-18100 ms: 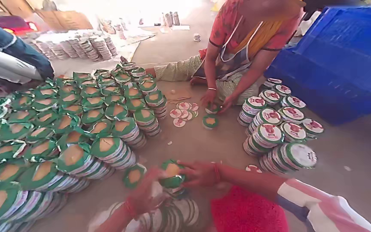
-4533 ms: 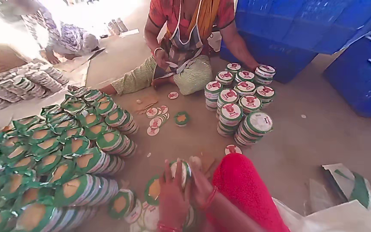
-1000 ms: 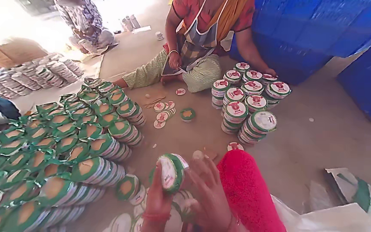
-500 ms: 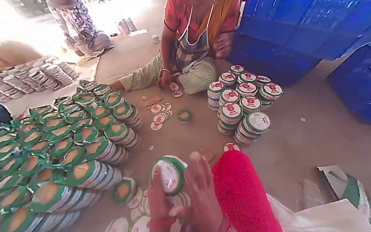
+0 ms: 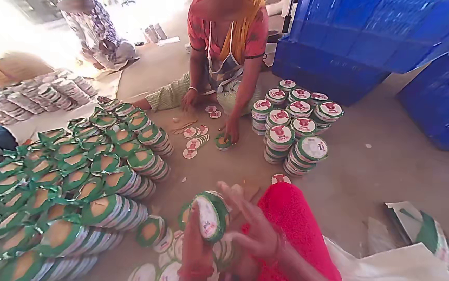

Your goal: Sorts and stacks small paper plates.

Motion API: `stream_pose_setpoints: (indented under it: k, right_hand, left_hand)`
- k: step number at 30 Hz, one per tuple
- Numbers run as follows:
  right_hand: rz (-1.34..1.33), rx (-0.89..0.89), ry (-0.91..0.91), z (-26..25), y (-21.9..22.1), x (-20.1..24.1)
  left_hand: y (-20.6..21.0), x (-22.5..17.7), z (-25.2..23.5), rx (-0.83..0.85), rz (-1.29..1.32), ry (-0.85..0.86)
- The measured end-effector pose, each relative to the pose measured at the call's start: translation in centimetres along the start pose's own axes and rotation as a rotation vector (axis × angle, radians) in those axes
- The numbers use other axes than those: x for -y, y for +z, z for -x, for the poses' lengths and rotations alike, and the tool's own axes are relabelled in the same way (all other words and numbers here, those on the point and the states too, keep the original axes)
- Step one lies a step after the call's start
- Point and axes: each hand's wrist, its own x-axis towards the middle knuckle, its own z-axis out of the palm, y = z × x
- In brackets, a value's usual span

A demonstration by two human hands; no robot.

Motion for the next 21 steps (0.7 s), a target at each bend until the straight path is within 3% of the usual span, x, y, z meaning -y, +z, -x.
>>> stream_pose_setpoints:
  k: [4, 15, 19, 21]
  right_hand:
    - [0.021, 0.161, -0.092, -0.7, -0.4, -0.3]
    - [0.452, 0.062, -0.283, 1.4, 0.8, -0.2]
    - [0.532, 0.034, -0.357, 1.8, 1.0, -0.4]
    - [0.477, 0.037, -0.311, 1.8, 0.9, -0.1]
  left_hand:
    - [-0.2, -0.6, 0.5, 0.122, 0.049, -0.008]
    - [-0.5, -0.2, 1.2, 0.083, 0.1, -0.06]
    - [0.1, 0.0, 1.4, 0.074, 0.147, -0.076]
    - [0.3, 0.1, 1.4, 0.028, 0.128, -0.072]
